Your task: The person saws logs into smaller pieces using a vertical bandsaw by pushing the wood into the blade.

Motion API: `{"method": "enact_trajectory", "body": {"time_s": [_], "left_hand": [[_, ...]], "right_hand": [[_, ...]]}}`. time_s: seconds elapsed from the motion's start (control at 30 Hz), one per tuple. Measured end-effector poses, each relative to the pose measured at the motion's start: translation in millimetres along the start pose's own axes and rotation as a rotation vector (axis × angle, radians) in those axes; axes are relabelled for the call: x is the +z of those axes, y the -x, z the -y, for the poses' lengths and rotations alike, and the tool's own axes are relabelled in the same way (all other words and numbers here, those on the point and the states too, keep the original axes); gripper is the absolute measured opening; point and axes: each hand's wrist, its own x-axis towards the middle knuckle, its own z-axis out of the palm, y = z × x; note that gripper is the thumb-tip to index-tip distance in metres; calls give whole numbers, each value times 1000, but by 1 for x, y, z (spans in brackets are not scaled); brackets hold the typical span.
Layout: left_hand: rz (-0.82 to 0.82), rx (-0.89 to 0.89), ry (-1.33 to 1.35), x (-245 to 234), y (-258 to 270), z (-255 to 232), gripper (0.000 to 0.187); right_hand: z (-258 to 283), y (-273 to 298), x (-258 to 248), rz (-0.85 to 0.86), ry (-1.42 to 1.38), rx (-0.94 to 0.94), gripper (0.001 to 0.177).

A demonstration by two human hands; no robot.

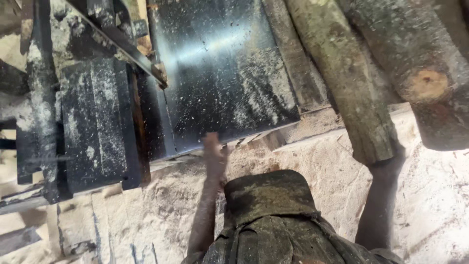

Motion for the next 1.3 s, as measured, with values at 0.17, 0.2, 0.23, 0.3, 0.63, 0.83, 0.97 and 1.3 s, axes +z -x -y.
{"method": "enact_trajectory", "body": {"time_s": [0.17, 0.2, 0.23, 0.3, 0.63, 0.83, 0.97, 1.3], "left_hand": [[249, 231, 76, 25, -11, -89, 77], [244, 229, 75, 27, -19, -103, 77], [259, 250, 127, 31, -27, -118, 77], [319, 266, 163, 24, -12, -143, 76], [284, -388, 651, 13, 14, -157, 108], [584, -554, 622, -36, 26, -149, 122], [628, -273, 921, -11, 28, -129, 114], [874, -497, 1743, 18, 37, 33, 97]], "right_hand": [[-20, -2, -10, -43, -181, -187, 77], [-18, 5, 4, -126, -86, -294, 79], [-13, 13, 19, -161, 107, -422, 82], [-19, 56, 48, -198, 454, -648, 88], [-52, 54, 118, 535, 590, -515, 65], [-166, -9, 170, 320, 548, 459, 81], [-202, 17, 181, 403, -37, 464, 89], [-182, 67, 292, 267, 616, 73, 99]]}}
